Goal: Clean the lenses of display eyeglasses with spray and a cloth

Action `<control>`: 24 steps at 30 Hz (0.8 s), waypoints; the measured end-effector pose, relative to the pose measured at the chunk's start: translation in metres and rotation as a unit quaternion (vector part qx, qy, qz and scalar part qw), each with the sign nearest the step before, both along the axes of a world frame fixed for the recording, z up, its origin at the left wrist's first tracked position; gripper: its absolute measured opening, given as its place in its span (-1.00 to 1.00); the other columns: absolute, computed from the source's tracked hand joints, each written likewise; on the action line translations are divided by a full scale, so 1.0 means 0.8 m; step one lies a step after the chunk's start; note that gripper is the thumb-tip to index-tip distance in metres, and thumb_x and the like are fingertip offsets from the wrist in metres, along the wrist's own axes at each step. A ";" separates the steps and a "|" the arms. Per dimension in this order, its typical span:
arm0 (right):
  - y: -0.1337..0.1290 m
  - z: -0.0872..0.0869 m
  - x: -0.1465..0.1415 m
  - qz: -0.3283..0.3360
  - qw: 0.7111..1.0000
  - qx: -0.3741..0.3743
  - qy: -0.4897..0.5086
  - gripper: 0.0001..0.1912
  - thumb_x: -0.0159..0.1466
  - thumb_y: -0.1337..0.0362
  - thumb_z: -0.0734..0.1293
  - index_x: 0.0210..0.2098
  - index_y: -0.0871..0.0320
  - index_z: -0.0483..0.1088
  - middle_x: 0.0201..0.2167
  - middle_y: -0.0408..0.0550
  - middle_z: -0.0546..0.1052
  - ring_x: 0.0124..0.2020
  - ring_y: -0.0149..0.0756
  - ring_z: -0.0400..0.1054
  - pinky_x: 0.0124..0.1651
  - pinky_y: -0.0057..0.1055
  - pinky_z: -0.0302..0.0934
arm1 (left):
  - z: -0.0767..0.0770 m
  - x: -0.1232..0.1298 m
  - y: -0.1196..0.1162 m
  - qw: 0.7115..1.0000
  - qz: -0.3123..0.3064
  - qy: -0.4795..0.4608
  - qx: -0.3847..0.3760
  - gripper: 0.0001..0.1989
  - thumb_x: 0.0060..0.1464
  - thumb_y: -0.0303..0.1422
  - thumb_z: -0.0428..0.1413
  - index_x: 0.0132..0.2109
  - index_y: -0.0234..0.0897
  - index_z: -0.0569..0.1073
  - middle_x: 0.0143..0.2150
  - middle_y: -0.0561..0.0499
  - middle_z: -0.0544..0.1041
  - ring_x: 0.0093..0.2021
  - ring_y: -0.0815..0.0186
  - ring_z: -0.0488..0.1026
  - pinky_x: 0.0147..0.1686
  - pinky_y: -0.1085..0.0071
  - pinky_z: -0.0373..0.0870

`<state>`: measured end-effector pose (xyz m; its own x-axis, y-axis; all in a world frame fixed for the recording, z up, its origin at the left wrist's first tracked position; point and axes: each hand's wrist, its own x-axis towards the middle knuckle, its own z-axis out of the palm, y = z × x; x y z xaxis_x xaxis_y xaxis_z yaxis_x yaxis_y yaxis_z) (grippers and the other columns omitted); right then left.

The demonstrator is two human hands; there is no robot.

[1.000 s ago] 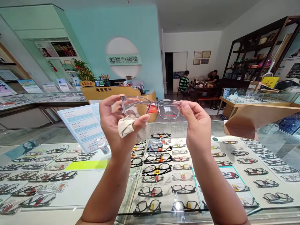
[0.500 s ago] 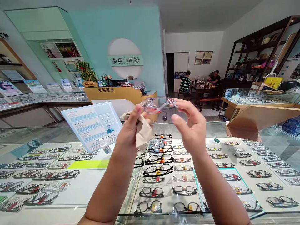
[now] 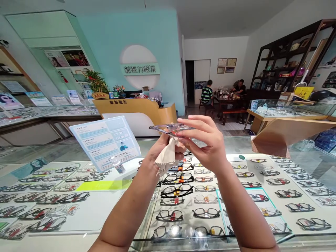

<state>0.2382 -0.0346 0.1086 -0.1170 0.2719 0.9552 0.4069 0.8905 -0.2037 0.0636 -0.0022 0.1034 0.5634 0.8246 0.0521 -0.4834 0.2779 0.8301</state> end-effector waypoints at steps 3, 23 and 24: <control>-0.002 0.000 0.000 0.001 0.999 0.032 0.000 -0.73 0.32 0.31 0.52 -0.07 -0.24 0.69 0.03 -0.17 0.73 0.12 0.01 0.54 0.21 0.15 0.41 | -0.004 0.004 -0.001 0.998 0.001 0.039 0.041 -0.41 0.06 0.23 0.35 -0.42 -0.20 0.41 -0.55 0.07 0.38 -0.63 0.39 0.32 -0.70 0.47 0.32; 0.030 -0.025 -0.019 -0.005 0.994 -0.110 -0.016 -0.89 0.27 0.08 0.59 -0.27 -0.09 0.67 -0.23 -0.08 0.68 -0.09 -0.06 0.49 0.09 0.00 0.31 | -0.276 0.104 -0.086 0.664 -0.742 0.082 0.046 -0.57 -0.13 0.07 0.42 -0.49 -0.18 0.54 -0.57 -0.02 0.35 -0.61 0.22 0.28 -0.60 0.26 0.33; 0.036 -0.031 -0.024 -0.006 0.993 -0.112 -0.037 -0.87 0.29 0.07 0.58 -0.27 -0.07 0.66 -0.24 -0.08 0.68 -0.11 -0.07 0.48 0.06 -0.02 0.30 | -0.280 0.108 -0.080 0.636 -0.766 0.077 0.051 -0.57 -0.10 0.08 0.41 -0.49 -0.18 0.55 -0.56 -0.04 0.36 -0.60 0.20 0.30 -0.58 0.24 0.35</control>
<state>0.2186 -0.0056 0.0836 -0.1793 0.4790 0.8593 0.4384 0.8208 -0.3661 0.1502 -0.0664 -0.1203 0.7062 -0.7019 -0.0928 0.3797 0.2648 0.8864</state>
